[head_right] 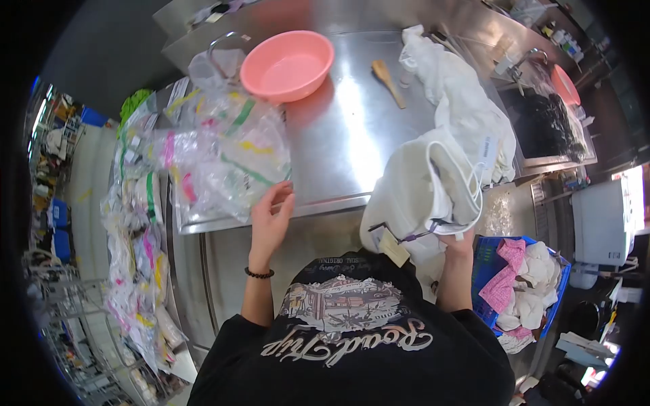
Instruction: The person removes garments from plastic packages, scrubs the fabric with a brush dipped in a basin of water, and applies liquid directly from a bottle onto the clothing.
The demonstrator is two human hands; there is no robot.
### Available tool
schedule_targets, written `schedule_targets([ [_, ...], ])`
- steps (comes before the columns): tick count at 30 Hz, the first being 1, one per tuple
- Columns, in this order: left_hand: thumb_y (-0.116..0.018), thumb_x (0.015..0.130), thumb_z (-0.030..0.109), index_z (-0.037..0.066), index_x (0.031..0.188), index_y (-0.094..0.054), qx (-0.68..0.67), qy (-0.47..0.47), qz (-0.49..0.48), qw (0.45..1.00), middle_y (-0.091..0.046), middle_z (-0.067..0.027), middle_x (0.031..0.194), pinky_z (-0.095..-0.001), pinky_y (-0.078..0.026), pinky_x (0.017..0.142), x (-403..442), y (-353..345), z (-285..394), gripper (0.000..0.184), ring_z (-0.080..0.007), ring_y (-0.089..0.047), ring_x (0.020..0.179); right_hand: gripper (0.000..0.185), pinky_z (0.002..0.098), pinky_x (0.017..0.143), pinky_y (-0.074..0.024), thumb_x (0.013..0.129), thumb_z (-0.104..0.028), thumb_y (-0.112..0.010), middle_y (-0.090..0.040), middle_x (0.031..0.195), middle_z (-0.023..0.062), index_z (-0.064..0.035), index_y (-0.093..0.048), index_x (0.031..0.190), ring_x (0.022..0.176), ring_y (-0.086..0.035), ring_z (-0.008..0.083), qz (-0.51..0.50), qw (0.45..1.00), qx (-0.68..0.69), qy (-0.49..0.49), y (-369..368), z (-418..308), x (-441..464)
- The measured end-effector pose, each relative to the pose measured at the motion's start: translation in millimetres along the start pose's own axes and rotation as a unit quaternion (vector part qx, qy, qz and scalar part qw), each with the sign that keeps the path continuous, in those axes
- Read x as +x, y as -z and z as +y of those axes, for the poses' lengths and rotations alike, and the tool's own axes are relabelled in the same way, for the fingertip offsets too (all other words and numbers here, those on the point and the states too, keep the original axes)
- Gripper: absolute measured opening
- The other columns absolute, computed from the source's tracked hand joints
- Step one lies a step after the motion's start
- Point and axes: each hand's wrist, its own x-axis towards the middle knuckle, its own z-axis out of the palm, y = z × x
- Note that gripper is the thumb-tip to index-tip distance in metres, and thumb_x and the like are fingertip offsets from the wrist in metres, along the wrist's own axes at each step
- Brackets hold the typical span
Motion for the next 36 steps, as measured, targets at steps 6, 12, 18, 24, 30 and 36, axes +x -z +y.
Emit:
schedule_targets([
  [6,-0.068,0.088,0.038,0.010,0.144,-0.051,0.369,0.008,0.109,0.923,-0.051,-0.0256,0.143,-0.0490,-0.049,0.098,86.3,-28.7,-154.4,0.065,-0.0427,-0.053,0.125,0.103,0.0406,0.107,-0.0460,0.056,-0.006,-0.091,-0.062,0.136,0.0141,-0.0024,-0.043,0.148,0.120,-0.062,0.0271,0.106,0.991,-0.049,-0.059,59.0,5.0,29.4],
  [12,-0.053,0.093,0.049,0.010,0.136,-0.056,0.473,0.127,0.078,0.868,-0.061,-0.0250,0.131,-0.0505,-0.052,0.092,125.5,7.9,-270.9,0.058,-0.0451,-0.062,0.111,0.100,0.0408,0.108,-0.0455,0.058,-0.004,-0.089,-0.063,0.135,0.0142,-0.0024,-0.044,0.147,0.119,-0.062,0.0276,0.119,0.991,-0.015,-0.055,36.1,-8.5,65.4],
  [18,-0.040,0.096,0.047,0.003,0.124,-0.065,0.613,0.207,-0.196,0.737,-0.071,-0.0228,0.115,-0.0488,-0.054,0.084,162.9,22.5,-335.2,0.059,-0.0437,-0.068,0.101,0.095,0.0388,0.104,-0.0475,0.062,-0.011,-0.090,-0.064,0.133,0.0142,-0.0020,-0.046,0.146,0.117,-0.063,0.0262,0.142,0.987,-0.056,0.057,-17.8,-28.6,62.6],
  [24,-0.045,0.095,0.043,0.001,0.123,-0.065,0.610,0.166,-0.330,0.701,-0.070,-0.0237,0.115,-0.0490,-0.053,0.087,176.7,-5.2,-324.8,0.054,-0.0439,-0.067,0.103,0.089,0.0359,0.099,-0.0492,0.063,-0.014,-0.089,-0.067,0.128,0.0124,-0.0005,-0.050,0.142,0.110,-0.064,0.0245,0.141,0.978,-0.144,0.059,-39.8,-59.4,74.1],
  [30,-0.051,0.095,0.038,-0.001,0.122,-0.065,0.566,0.106,-0.397,0.715,-0.069,-0.0246,0.116,-0.0492,-0.052,0.090,162.5,0.4,-284.9,0.050,-0.0441,-0.065,0.105,0.076,0.0344,0.095,-0.0491,0.065,-0.014,-0.087,-0.068,0.123,0.0107,0.0010,-0.057,0.133,0.105,-0.064,0.0229,0.180,0.969,-0.172,0.002,-75.8,-65.6,92.7],
  [36,-0.056,0.094,0.033,-0.004,0.122,-0.064,0.547,0.014,-0.368,0.751,-0.069,-0.0255,0.116,-0.0494,-0.051,0.092,122.2,23.7,-245.4,0.047,-0.0443,-0.064,0.107,0.069,0.0340,0.092,-0.0495,0.066,-0.014,-0.086,-0.069,0.120,0.0109,0.0003,-0.060,0.128,0.101,-0.063,0.0218,0.174,0.968,-0.178,-0.001,-87.1,-53.5,62.4],
])
